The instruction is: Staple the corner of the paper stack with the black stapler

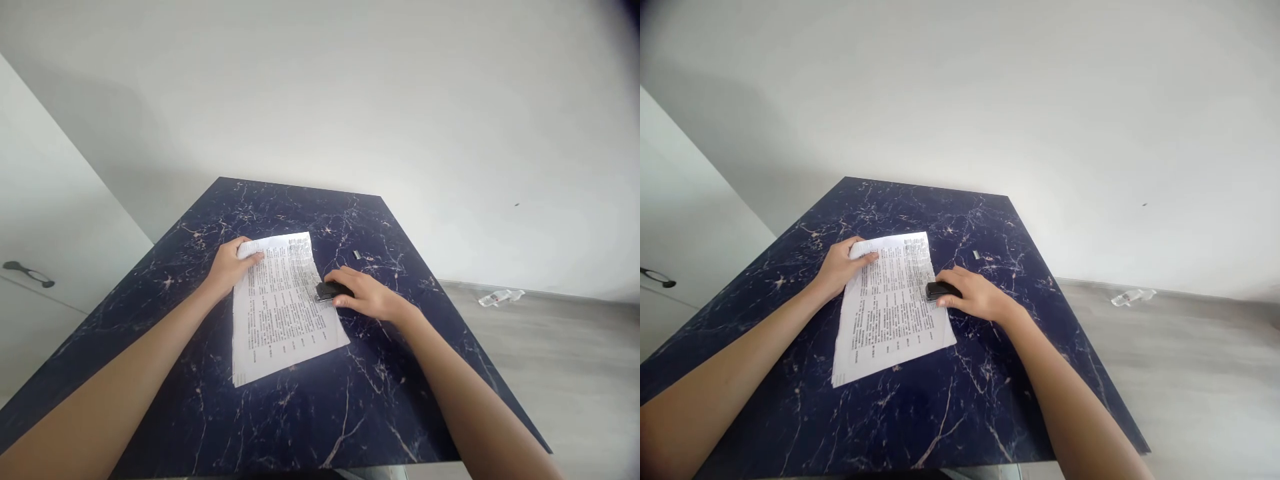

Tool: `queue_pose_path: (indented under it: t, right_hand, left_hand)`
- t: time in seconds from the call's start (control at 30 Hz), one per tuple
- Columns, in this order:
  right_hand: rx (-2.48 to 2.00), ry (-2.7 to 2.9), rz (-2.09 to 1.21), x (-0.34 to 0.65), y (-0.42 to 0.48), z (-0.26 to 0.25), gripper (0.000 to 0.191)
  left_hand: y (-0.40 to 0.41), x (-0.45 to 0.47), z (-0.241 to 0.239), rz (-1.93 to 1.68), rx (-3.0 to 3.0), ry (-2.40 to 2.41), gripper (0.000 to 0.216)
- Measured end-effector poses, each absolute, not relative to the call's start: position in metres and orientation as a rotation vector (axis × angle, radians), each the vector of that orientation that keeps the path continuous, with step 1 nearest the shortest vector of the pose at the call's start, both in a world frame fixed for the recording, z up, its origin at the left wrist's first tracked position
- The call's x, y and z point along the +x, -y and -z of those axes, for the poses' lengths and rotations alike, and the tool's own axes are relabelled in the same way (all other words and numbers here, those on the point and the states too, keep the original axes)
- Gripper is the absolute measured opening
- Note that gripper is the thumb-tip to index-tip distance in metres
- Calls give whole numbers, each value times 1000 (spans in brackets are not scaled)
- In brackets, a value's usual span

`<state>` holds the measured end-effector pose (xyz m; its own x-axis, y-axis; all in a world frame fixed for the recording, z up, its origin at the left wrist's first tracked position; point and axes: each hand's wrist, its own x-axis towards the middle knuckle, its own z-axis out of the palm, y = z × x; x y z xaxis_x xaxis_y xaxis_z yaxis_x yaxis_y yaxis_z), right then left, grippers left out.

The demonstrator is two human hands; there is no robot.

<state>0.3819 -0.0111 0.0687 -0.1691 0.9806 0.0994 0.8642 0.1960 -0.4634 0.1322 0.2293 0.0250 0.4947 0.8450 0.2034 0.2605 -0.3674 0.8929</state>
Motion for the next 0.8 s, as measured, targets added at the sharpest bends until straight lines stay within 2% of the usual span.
queue_pose_path:
  t: [0.13,0.27,0.33,0.47,0.53,0.63,0.8]
  right_hand:
    - [-1808,2116,-438,417,19,-68,21]
    - [-2066,1707,-383,435,19,-65,17]
    - [-2048,1549,-457,422,15,-68,20]
    - [-1807,1619,-598,357,-3,-76,39]
    - [-1694,1738,-615,321,-14,-74,37]
    - [-1755,1774,-613,288,-18,-63,26]
    - [-1930,1751,-488,297,19,-53,30]
  left_hand:
    - [-228,132,-25,-847,1894,-926,23]
    - [-229,132,-25,-826,1940,-925,22]
    - [-229,133,-26,-801,1996,-920,22]
    - [-225,136,-31,-720,2163,-821,23]
    - [-224,136,-33,-676,2257,-755,24]
    - [-225,136,-33,-602,2322,-757,26]
    - [-227,137,-26,-573,2193,-765,35]
